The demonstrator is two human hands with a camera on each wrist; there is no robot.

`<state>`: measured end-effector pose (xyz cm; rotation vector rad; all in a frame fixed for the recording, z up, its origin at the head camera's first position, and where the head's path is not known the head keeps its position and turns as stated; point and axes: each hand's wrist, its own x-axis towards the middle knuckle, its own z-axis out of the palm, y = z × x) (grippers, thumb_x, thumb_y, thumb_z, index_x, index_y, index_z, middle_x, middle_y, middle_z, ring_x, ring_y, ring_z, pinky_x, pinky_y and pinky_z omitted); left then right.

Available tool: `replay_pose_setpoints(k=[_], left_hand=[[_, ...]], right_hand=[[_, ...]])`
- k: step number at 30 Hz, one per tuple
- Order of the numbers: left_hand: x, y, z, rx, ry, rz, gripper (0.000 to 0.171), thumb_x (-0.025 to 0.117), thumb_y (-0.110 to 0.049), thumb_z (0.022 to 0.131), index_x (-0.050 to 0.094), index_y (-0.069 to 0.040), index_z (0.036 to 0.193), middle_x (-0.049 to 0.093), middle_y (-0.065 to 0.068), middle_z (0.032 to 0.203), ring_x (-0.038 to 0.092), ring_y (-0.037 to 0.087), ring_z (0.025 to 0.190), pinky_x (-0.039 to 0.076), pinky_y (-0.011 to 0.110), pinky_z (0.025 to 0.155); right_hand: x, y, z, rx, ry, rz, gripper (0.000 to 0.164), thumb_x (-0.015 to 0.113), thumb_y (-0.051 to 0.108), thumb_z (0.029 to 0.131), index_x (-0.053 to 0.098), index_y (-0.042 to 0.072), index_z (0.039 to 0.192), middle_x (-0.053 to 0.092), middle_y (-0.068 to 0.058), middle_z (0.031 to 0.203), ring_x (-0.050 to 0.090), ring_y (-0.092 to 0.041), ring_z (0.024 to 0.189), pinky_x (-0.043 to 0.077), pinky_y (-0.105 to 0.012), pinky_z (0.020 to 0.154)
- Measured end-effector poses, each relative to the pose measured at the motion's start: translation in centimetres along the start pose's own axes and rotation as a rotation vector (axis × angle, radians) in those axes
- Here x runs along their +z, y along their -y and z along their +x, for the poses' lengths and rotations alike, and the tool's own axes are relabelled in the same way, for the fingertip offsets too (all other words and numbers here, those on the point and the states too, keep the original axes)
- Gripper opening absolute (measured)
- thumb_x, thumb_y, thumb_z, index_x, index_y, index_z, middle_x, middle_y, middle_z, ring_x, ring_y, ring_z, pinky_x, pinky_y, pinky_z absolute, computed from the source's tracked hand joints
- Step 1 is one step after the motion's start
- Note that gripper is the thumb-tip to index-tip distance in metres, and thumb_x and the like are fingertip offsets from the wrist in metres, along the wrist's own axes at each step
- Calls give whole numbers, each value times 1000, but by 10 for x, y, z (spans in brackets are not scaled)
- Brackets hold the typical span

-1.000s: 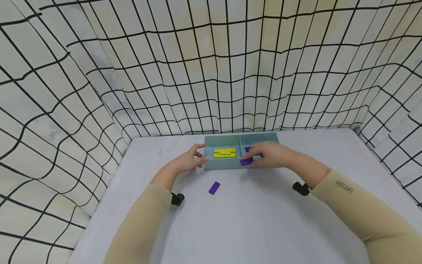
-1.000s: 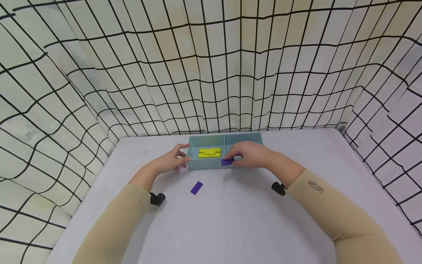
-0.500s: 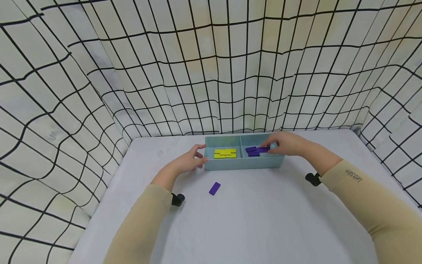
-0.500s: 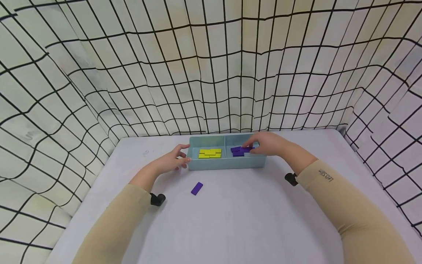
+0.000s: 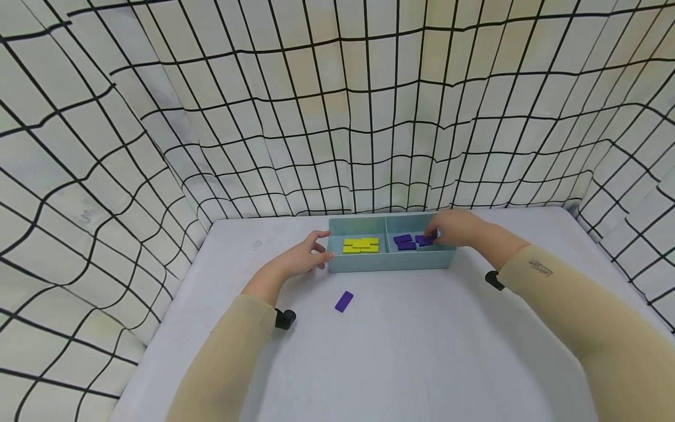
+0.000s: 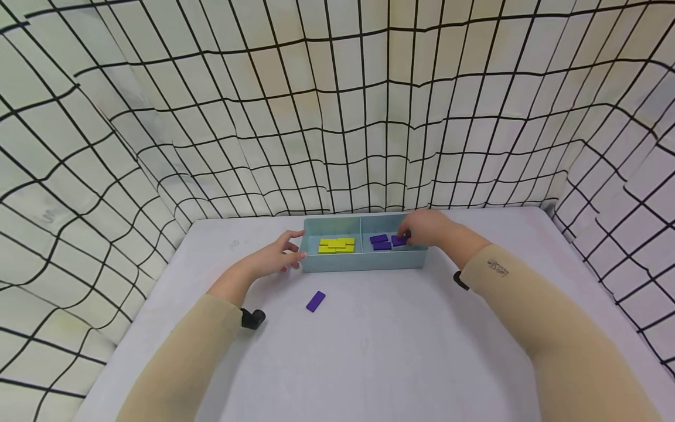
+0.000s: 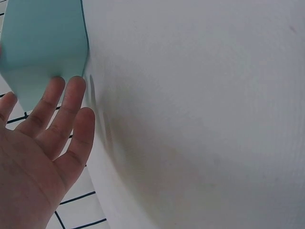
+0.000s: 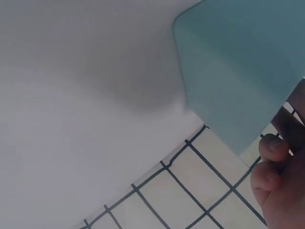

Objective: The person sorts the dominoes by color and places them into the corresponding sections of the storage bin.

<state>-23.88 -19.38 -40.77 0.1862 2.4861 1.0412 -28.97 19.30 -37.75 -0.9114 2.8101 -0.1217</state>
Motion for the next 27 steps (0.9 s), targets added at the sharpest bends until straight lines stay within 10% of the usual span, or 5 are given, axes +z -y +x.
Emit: replay_pose_setpoints(k=[16, 27], left_hand=[[0, -1, 0, -7, 0, 6, 72, 60, -44, 98, 19, -34, 156, 52, 8, 136, 61, 21, 103, 48, 41, 93], [1, -1, -1, -3, 1, 1, 72, 60, -44, 98, 18, -35, 156, 52, 7, 135, 61, 23, 105, 47, 41, 94]], right_hand=[[11, 6, 15, -26, 42, -210, 21, 75, 15, 87, 77, 14, 108, 73, -3, 108, 64, -28, 111, 26, -61, 111], [16, 2, 17, -35, -2, -205, 21, 76, 16, 87, 76, 14, 108, 74, -1, 104, 66, -25, 102, 37, -56, 102]])
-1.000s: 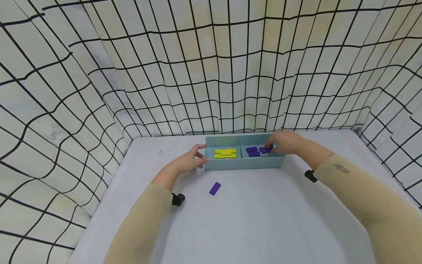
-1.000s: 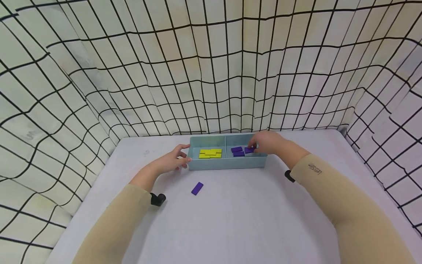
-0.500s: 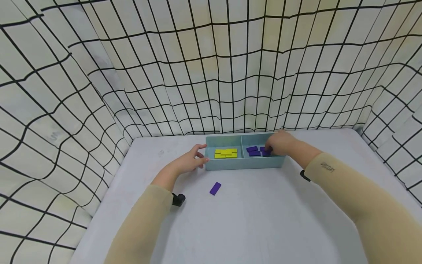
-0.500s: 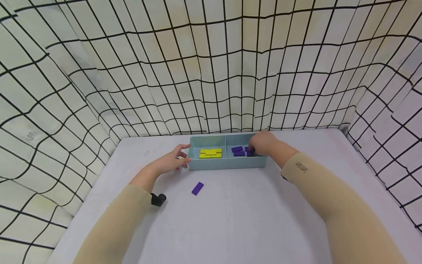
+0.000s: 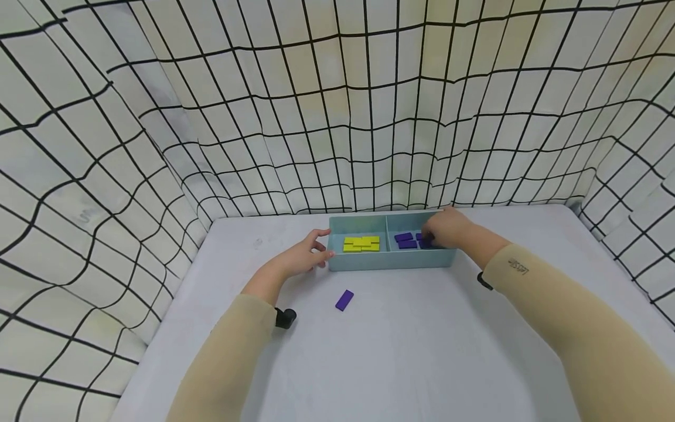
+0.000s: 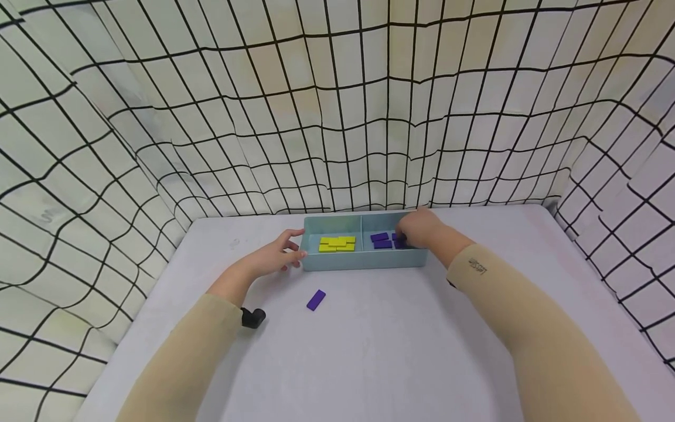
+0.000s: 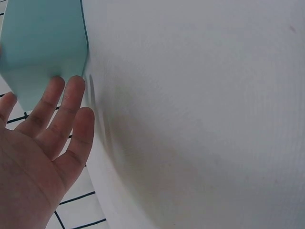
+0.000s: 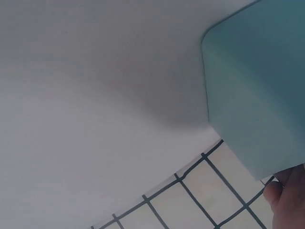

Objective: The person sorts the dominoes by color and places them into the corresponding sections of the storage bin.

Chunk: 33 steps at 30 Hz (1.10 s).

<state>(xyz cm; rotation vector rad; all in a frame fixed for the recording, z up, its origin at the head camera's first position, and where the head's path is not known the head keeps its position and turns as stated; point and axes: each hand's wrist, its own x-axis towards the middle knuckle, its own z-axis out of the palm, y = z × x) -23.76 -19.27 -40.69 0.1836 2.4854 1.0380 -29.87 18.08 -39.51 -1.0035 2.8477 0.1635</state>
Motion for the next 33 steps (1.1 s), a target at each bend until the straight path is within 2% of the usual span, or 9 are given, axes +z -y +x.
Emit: replay_pose_setpoints(k=[4, 9, 13, 24, 33], left_hand=[[-1, 0, 1, 3, -1, 1, 71, 59, -43, 98, 18, -35, 156, 52, 7, 136, 61, 23, 107, 47, 41, 94], [-2, 1, 1, 4, -2, -2, 71, 60, -43, 98, 18, -35, 155, 51, 7, 136, 61, 22, 106, 47, 41, 95], [-2, 1, 1, 10, -1, -4, 72, 60, -44, 98, 18, -34, 156, 52, 7, 136, 62, 22, 106, 48, 42, 94], [-1, 3, 2, 37, 0, -12, 72, 60, -43, 98, 19, -33, 156, 52, 9, 134, 62, 20, 103, 48, 41, 93], [-1, 2, 1, 27, 4, -11, 72, 59, -44, 99, 18, -33, 156, 52, 8, 135, 61, 20, 104, 48, 40, 92]], right_hand=[[1, -4, 2, -4, -41, 41, 19, 76, 18, 87, 76, 15, 106, 73, 0, 100, 66, -24, 98, 37, -56, 101], [-4, -2, 1, -9, -71, 96, 19, 76, 20, 88, 75, 15, 106, 71, 3, 96, 65, -20, 92, 41, -52, 92], [-11, 1, -4, 17, -91, 154, 21, 75, 18, 89, 75, 13, 109, 70, 0, 98, 65, -22, 95, 41, -55, 96], [-19, 6, -21, 28, -173, 224, 24, 73, 19, 91, 74, 14, 114, 71, -2, 113, 64, -27, 109, 47, -48, 95], [-21, 22, -38, -38, -222, 235, 26, 76, 20, 88, 75, 12, 113, 71, -3, 111, 64, -25, 109, 49, -46, 94]])
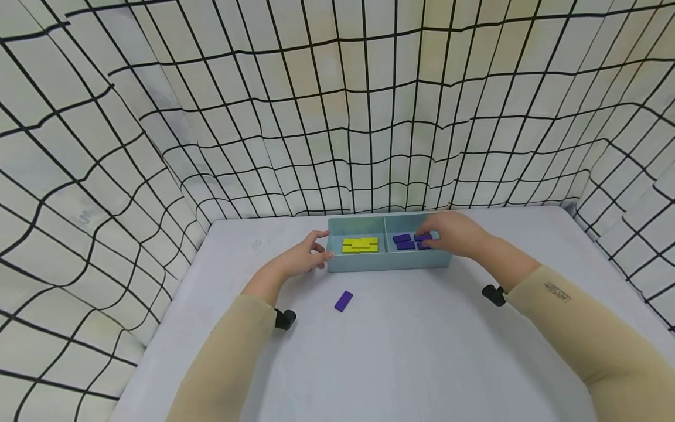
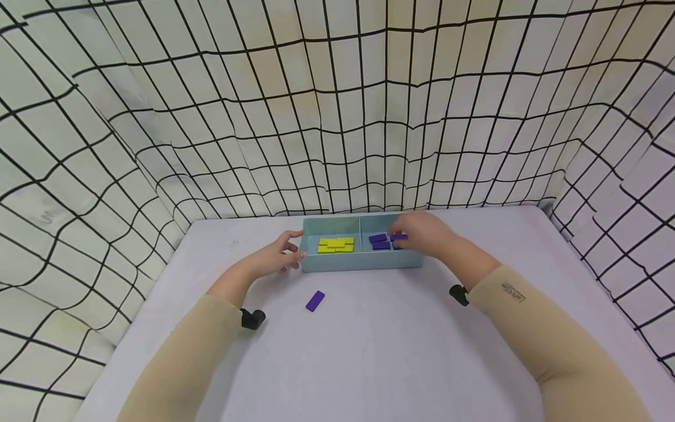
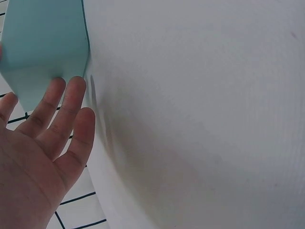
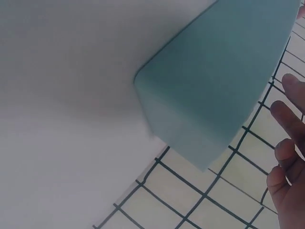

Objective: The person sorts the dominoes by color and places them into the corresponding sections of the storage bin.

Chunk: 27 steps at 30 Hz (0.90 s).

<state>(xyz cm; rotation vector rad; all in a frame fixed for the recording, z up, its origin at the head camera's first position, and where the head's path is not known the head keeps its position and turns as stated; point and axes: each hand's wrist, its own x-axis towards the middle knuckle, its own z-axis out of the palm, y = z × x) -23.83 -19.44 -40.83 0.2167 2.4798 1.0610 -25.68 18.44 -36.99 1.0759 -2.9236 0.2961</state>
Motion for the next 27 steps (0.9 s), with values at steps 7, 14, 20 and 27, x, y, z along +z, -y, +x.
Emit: replay_pose_setpoints(k=[7, 14, 20, 27], left_hand=[[0, -2, -3, -8, -5, 1, 71, 59, -42, 99, 18, -34, 156, 52, 9, 136, 61, 21, 105, 48, 41, 94], [0, -2, -1, -4, 2, 16, 72, 58, -44, 99, 17, -32, 156, 52, 9, 137, 61, 21, 104, 48, 41, 94], [-1, -2, 0, 0, 12, 19, 72, 59, -44, 98, 17, -32, 156, 51, 10, 136, 62, 21, 103, 49, 41, 92], [-1, -2, 1, -7, 9, 25, 72, 59, -45, 98, 17, -33, 156, 51, 10, 137, 61, 22, 104, 49, 41, 92]], right_hand=[[-2, 16, -8, -22, -29, 73, 26, 76, 19, 88, 75, 15, 113, 71, -2, 111, 64, -23, 108, 50, -44, 93], [2, 37, -8, -40, 16, 131, 25, 75, 22, 90, 75, 19, 114, 70, 3, 113, 63, -21, 110, 50, -44, 94], [13, 57, -3, -46, 94, 170, 25, 74, 26, 91, 74, 22, 115, 69, 8, 113, 63, -19, 111, 51, -39, 92], [29, 87, 7, -115, 146, 181, 24, 73, 28, 92, 74, 23, 115, 69, 6, 114, 63, -17, 112, 51, -37, 92]])
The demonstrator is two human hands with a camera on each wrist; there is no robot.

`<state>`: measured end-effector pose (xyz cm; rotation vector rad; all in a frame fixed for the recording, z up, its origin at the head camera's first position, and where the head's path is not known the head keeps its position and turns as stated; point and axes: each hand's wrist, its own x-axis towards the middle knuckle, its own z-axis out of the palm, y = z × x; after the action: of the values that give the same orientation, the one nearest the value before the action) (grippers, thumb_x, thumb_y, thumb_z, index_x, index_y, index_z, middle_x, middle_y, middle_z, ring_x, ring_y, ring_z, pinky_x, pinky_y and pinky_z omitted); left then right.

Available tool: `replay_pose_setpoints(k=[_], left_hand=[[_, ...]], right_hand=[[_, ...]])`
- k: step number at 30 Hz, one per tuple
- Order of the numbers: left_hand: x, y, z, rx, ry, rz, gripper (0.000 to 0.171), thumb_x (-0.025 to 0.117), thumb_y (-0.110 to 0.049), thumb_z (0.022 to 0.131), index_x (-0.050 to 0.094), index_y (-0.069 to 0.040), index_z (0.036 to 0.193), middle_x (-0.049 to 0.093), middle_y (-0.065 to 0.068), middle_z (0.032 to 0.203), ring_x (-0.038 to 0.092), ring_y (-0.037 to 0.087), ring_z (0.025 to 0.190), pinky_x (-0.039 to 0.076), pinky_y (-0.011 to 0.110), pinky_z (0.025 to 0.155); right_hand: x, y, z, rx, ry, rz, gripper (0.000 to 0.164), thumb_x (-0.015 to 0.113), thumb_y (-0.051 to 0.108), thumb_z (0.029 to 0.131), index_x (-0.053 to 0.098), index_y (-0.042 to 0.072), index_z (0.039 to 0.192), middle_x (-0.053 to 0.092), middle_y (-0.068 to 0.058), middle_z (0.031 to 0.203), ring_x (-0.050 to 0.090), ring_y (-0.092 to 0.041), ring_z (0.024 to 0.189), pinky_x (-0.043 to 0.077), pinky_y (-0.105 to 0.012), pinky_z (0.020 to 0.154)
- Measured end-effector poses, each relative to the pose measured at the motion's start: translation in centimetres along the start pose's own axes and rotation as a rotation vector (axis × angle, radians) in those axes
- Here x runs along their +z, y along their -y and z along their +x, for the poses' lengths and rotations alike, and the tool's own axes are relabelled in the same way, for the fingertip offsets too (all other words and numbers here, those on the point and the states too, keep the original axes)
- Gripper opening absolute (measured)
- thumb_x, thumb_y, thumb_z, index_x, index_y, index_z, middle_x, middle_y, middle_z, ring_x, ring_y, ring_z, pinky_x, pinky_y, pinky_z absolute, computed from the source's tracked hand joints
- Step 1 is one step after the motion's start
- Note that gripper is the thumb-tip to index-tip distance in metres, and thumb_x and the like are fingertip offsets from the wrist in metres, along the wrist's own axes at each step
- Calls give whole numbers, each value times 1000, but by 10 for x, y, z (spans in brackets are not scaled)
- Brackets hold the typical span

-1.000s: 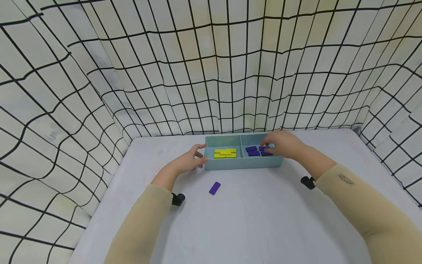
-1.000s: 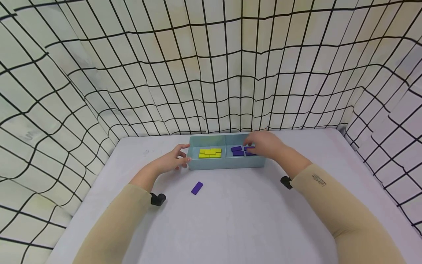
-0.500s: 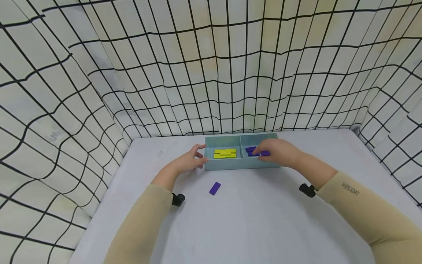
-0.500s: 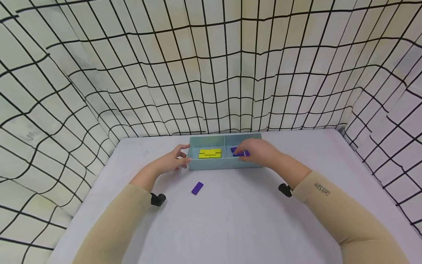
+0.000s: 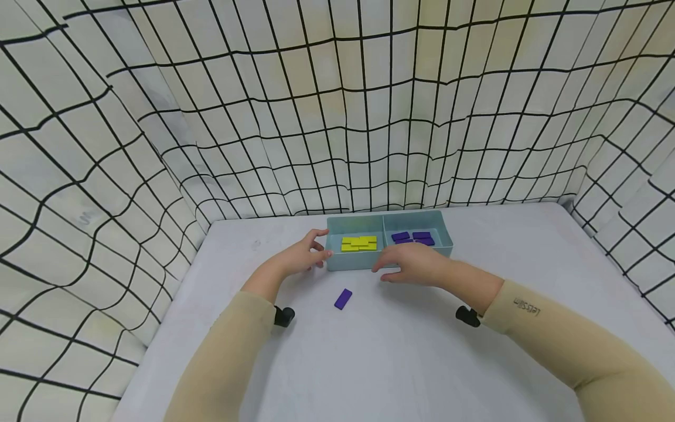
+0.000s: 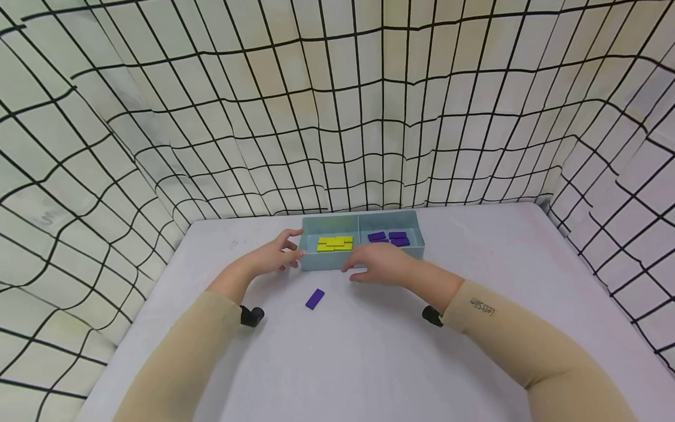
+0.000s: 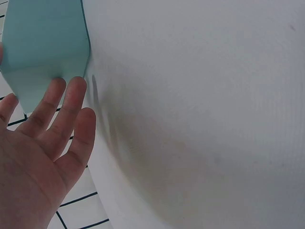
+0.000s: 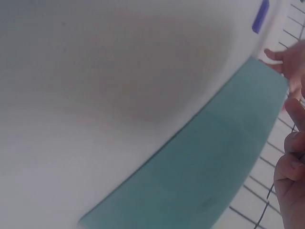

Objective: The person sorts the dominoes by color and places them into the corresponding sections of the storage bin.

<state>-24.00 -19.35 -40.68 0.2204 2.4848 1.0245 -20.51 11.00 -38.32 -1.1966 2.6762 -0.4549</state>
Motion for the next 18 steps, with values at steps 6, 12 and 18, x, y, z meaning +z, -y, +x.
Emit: replay_pose_setpoints(k=[6, 12, 18], left_hand=[[-1, 2, 2, -16, 6, -6, 72, 60, -44, 98, 18, -33, 156, 51, 10, 138, 62, 22, 106, 48, 42, 94], [-2, 1, 0, -11, 11, 2, 73, 60, -46, 97, 18, -32, 156, 52, 9, 137, 62, 23, 105, 48, 42, 92], [-3, -1, -1, -9, 19, 3, 74, 61, -48, 96, 19, -32, 155, 52, 9, 136, 61, 23, 105, 48, 42, 93]], right_hand=[[18, 10, 19, -63, 44, -42, 26, 72, 27, 91, 74, 25, 117, 69, 10, 115, 61, -11, 113, 50, -34, 94], [30, 19, 35, -107, 79, -79, 26, 71, 29, 93, 73, 27, 118, 69, 13, 113, 61, -9, 112, 50, -33, 94], [37, 28, 50, -148, 100, -110, 26, 69, 27, 94, 72, 27, 120, 68, 12, 114, 61, -9, 112, 49, -30, 95]])
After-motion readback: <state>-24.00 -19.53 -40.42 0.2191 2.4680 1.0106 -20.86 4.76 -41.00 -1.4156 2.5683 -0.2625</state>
